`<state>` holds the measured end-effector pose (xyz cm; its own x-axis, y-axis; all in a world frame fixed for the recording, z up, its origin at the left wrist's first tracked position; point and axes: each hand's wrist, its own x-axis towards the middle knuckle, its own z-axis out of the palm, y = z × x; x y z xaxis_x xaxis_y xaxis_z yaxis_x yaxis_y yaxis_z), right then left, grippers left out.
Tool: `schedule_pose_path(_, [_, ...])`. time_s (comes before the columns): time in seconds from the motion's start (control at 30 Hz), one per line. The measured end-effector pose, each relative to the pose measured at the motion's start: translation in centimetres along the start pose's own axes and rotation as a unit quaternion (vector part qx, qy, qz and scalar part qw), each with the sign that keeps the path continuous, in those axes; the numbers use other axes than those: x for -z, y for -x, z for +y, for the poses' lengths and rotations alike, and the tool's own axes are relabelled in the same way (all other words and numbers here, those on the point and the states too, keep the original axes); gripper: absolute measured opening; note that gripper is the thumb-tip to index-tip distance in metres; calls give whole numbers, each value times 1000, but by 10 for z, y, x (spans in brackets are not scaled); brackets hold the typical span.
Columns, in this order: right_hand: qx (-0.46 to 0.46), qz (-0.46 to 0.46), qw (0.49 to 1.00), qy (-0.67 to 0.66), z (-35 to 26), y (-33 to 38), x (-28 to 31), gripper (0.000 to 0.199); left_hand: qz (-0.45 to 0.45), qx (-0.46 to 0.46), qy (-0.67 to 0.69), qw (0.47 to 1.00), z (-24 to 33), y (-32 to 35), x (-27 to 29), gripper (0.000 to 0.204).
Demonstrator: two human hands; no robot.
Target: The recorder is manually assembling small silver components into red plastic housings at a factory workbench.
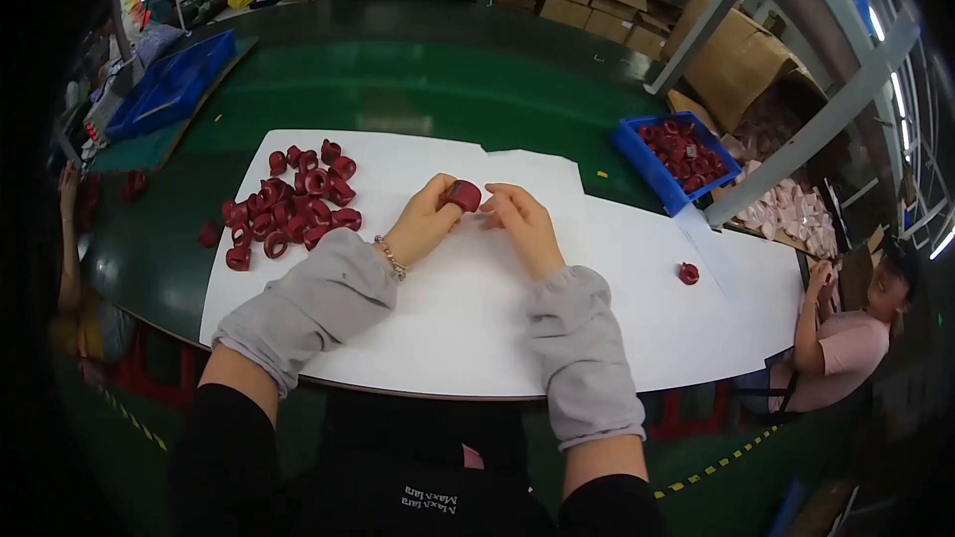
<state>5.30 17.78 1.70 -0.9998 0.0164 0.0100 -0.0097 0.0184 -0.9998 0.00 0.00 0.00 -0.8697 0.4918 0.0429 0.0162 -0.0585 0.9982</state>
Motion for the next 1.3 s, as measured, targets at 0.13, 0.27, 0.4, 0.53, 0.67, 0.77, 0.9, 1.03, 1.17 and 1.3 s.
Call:
schedule_pose_path(0.13, [57, -59, 994, 72, -10, 11, -21, 41, -26, -71, -37, 996, -1, -1, 6, 19])
schedule_pose_path(0.27, [106, -8, 988, 110, 1, 4, -22, 40, -40, -119, -106, 986, -3, 0, 8, 21])
schedule_pose_path(0.4, [112, 2, 986, 120, 7, 7, -21, 35, -84, -128, -224, 963, 15, 5, 11, 25])
schedule_pose_path(0.53, [121, -4, 983, 138, 7, 7, -18, 33, -42, -209, -274, 938, 12, 4, 7, 26])
schedule_pose_path(0.67, [127, 8, 977, 168, -7, 12, -26, 31, -66, 26, 15, 997, 11, 7, 12, 21])
schedule_pose_path(0.77, [107, 41, 980, 163, -8, 12, -23, 29, -151, 37, 72, 985, 8, 3, 18, 26])
schedule_pose_path(0.9, [109, 12, 983, 146, -3, 9, -9, 28, -147, 6, 24, 989, 15, 7, 7, 30])
schedule_pose_path(1.03, [151, 10, 978, 141, -3, 9, -9, 27, -143, -32, 38, 989, 12, 7, 8, 32])
schedule_pose_path(1.17, [197, -30, 967, 161, -13, 9, -13, 38, -184, -22, 68, 980, 10, 8, 11, 35])
schedule_pose_path(1.3, [200, -39, 971, 128, -4, 9, -11, 43, -205, -26, 38, 978, 8, 6, 11, 35])
